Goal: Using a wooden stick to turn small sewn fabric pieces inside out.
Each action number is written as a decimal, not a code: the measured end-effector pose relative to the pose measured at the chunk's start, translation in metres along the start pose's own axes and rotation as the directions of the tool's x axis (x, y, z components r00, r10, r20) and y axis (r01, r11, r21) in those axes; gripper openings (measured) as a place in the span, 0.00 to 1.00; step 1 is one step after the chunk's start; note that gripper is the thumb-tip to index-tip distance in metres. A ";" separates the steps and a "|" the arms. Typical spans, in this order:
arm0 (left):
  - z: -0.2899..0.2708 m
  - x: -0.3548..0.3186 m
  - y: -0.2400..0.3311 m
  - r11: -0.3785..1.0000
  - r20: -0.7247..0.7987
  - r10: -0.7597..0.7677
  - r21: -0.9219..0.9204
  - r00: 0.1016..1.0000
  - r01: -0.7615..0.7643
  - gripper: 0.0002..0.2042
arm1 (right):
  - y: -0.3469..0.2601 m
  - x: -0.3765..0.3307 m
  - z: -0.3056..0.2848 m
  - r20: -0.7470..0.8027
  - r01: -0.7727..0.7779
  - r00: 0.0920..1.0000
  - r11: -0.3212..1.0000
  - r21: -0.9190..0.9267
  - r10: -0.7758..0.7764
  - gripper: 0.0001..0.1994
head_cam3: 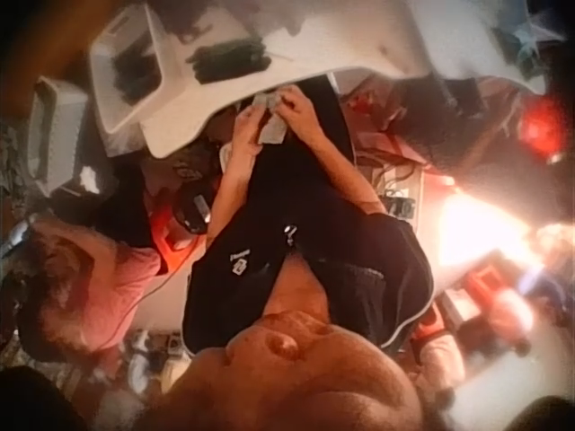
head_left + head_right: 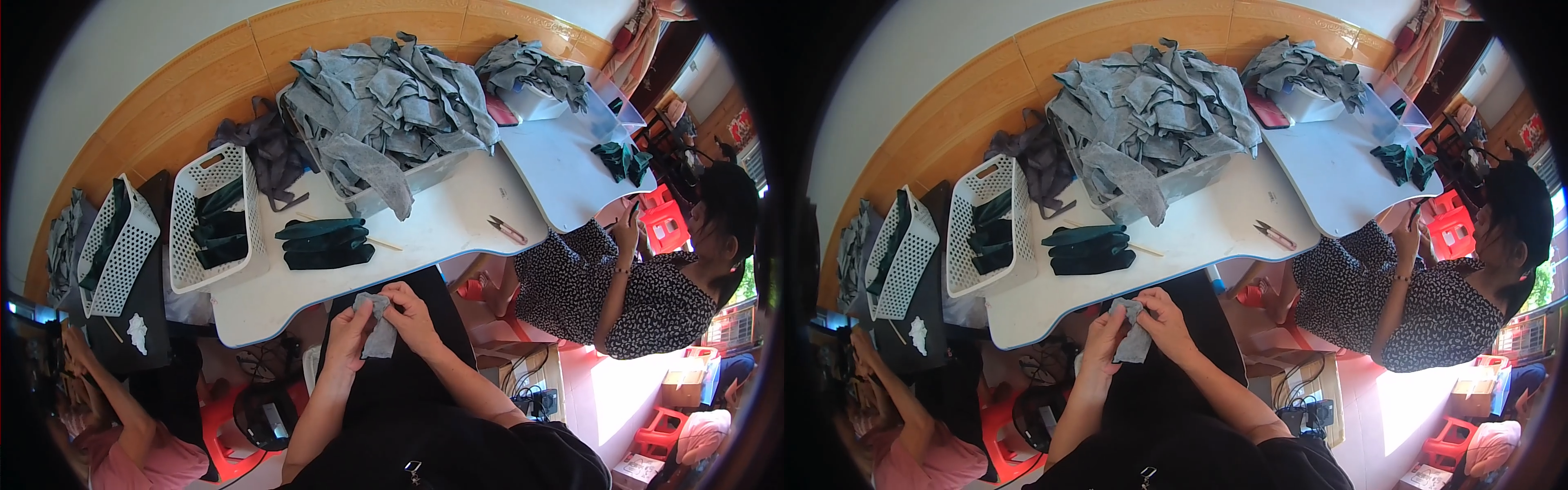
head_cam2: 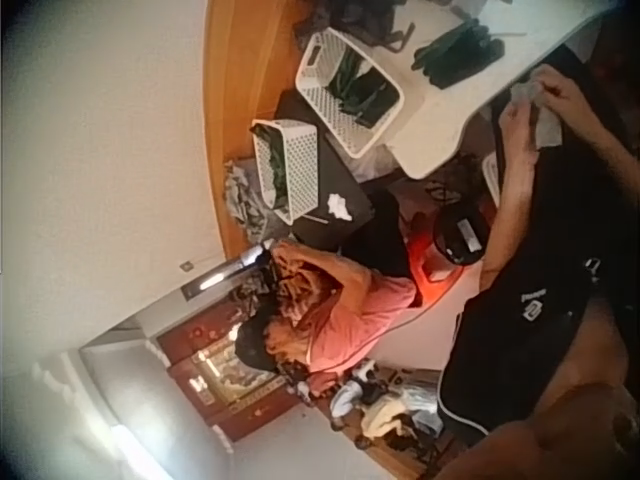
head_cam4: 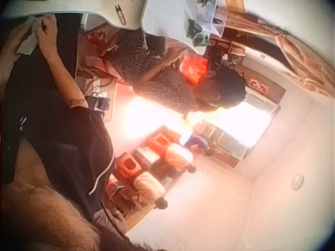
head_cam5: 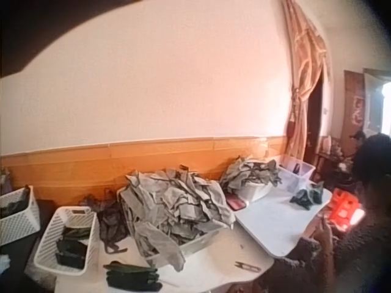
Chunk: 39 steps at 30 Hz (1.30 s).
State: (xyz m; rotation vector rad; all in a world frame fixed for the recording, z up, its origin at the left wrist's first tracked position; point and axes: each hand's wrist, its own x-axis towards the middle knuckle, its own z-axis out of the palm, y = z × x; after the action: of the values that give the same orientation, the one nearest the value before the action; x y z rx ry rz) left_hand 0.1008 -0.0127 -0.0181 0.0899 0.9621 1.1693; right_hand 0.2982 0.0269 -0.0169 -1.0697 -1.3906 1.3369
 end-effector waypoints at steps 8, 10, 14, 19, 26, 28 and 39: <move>-0.004 -0.008 0.000 0.990 0.096 -0.090 0.114 0.991 0.078 0.14 | -0.011 0.003 -0.001 0.129 -0.045 0.991 0.999 0.003 0.045 0.16; -0.011 -0.006 0.000 0.989 0.109 -0.115 0.105 0.987 0.104 0.14 | 0.000 0.004 0.004 0.094 -0.041 0.995 0.999 0.022 0.039 0.15; 0.002 -0.021 -0.009 0.980 0.165 0.110 0.146 0.980 -0.134 0.21 | 0.010 0.004 0.016 -0.035 -0.021 0.999 0.994 -0.108 0.018 0.15; 0.007 -0.020 -0.027 0.896 -0.003 0.407 0.194 0.913 -0.399 0.22 | 0.005 0.003 0.042 -0.122 0.008 0.992 0.967 -0.255 -0.040 0.14; 0.001 -0.014 -0.029 0.668 0.096 0.631 0.436 0.769 -0.603 0.16 | 0.010 0.002 0.052 -0.175 -0.017 0.985 0.992 -0.121 -0.004 0.16; -0.007 -0.013 -0.027 0.680 0.107 0.603 0.449 0.791 -0.579 0.15 | 0.005 0.002 0.050 -0.153 -0.036 0.988 0.997 -0.064 0.026 0.17; -0.024 -0.024 -0.029 0.456 0.177 0.724 0.601 0.666 -0.656 0.16 | 0.016 -0.007 0.059 -0.167 -0.023 0.986 0.998 -0.066 0.011 0.17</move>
State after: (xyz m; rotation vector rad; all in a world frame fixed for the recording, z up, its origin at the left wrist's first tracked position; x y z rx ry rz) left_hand 0.1046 -0.0543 -0.0332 1.0841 1.4562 1.5531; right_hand 0.2420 0.0082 -0.0338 -1.2129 -1.3126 1.1905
